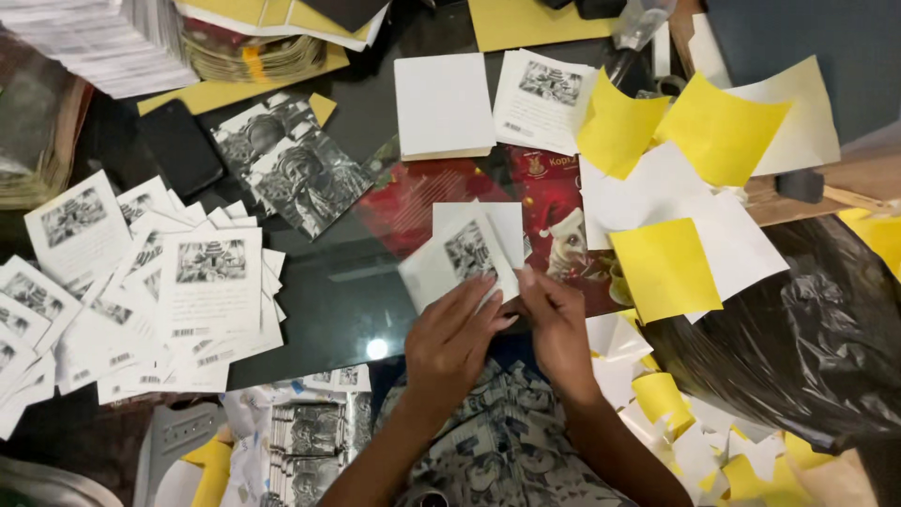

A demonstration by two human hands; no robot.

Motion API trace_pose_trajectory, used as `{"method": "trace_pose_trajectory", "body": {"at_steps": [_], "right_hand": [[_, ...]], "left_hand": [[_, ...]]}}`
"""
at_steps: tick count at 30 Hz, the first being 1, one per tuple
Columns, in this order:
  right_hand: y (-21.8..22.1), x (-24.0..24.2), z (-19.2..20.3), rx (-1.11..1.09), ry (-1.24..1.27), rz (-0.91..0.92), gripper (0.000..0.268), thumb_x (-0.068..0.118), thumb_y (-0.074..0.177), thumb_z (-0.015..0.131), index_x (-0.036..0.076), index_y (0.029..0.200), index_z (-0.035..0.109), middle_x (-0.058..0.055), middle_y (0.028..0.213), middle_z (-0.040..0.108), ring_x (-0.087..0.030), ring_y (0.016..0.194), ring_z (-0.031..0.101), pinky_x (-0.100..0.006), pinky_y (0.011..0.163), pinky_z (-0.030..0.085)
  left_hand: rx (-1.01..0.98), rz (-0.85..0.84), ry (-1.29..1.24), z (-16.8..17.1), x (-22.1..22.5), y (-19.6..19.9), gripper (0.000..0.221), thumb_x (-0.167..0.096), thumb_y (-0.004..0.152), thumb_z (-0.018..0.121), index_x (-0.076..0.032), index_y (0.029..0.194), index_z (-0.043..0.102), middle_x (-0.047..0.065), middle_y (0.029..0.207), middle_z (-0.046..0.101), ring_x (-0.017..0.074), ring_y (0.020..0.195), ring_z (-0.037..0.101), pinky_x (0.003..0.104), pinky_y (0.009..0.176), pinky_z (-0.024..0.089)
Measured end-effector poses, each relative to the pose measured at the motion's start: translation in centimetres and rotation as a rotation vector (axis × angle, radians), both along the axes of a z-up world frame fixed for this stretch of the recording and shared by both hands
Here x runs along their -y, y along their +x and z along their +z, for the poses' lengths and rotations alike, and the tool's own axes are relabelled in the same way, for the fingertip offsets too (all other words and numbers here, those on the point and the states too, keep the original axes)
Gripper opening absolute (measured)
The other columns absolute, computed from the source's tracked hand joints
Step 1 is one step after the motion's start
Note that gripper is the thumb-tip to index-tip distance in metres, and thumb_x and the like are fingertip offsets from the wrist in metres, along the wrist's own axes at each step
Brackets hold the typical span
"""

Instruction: The person repeatedly picks up a white card and a yellow paper, folds the yellow paper, and inserts it into the white card. The person handles the items one at a time and places the assembled cards on the table.

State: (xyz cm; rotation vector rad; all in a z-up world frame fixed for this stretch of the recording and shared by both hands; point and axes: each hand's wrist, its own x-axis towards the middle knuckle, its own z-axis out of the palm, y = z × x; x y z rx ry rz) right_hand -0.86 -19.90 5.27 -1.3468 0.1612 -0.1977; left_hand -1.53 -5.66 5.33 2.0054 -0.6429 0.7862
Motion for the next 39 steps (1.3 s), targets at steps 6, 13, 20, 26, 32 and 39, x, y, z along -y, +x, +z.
{"method": "trace_pose_trajectory", "body": {"at_steps": [6,13,20,26,32,39], "right_hand": [[-1.3,-0.5,5.0,0.253,-0.094,0.154,0.014,-0.001,0.096,0.064,-0.011,0.088,0.070,-0.022,0.068,0.069,-0.023,0.060,0.068,-0.036,0.066,0.060],[-1.3,1.0,5.5,0.354,-0.011,0.235,0.007,-0.009,0.092,0.063,-0.014,0.088,0.067,-0.020,0.066,0.060,-0.020,0.042,0.062,-0.032,0.043,0.056],[-1.1,0.9,6.8,0.444,-0.131,0.285,0.008,-0.007,0.090,0.066,-0.012,0.084,0.068,-0.016,0.061,0.059,-0.015,0.040,0.063,-0.025,0.041,0.054],[-2.0,1.3,8.6,0.208,-0.384,0.324,0.011,0.012,0.095,0.067,0.004,0.096,0.073,-0.007,0.076,0.065,-0.010,0.049,0.056,-0.021,0.045,0.046],[-0.7,1.5,7.3,0.305,-0.268,0.412,0.009,0.001,0.092,0.063,-0.004,0.088,0.070,-0.009,0.066,0.060,-0.009,0.044,0.055,-0.024,0.040,0.049],[-0.5,1.7,4.9,0.307,-0.305,0.391,0.011,-0.006,0.096,0.054,-0.010,0.090,0.063,-0.012,0.067,0.053,-0.009,0.047,0.053,-0.027,0.040,0.048]], "left_hand": [[-0.234,-0.236,-0.456,0.3,-0.7,-0.2,0.021,0.004,0.091,0.069,-0.001,0.110,0.079,0.016,0.112,0.079,0.0356,0.103,0.077,0.045,0.081,0.064],[-0.308,-0.318,-0.496,2.6,-1.6,-0.5,0.030,0.010,0.093,0.064,0.005,0.121,0.071,0.024,0.114,0.076,0.0443,0.107,0.073,0.054,0.080,0.066],[-0.247,-0.360,-0.452,4.3,-1.6,-0.3,0.025,0.006,0.095,0.064,-0.002,0.115,0.077,0.021,0.114,0.074,0.0325,0.098,0.074,0.044,0.081,0.064],[-0.288,-0.458,-0.391,3.3,-2.0,-1.1,0.040,0.009,0.106,0.057,-0.014,0.138,0.060,0.019,0.135,0.061,0.0303,0.122,0.067,0.036,0.099,0.059],[-0.303,-0.432,-0.465,3.8,-1.5,-1.3,0.035,0.007,0.106,0.054,-0.009,0.136,0.063,0.022,0.135,0.060,0.0344,0.118,0.069,0.045,0.097,0.060],[-0.299,-0.323,-0.489,3.1,-1.1,-1.4,0.033,0.004,0.102,0.057,-0.007,0.131,0.069,0.025,0.135,0.061,0.0442,0.122,0.064,0.060,0.097,0.059]]}}
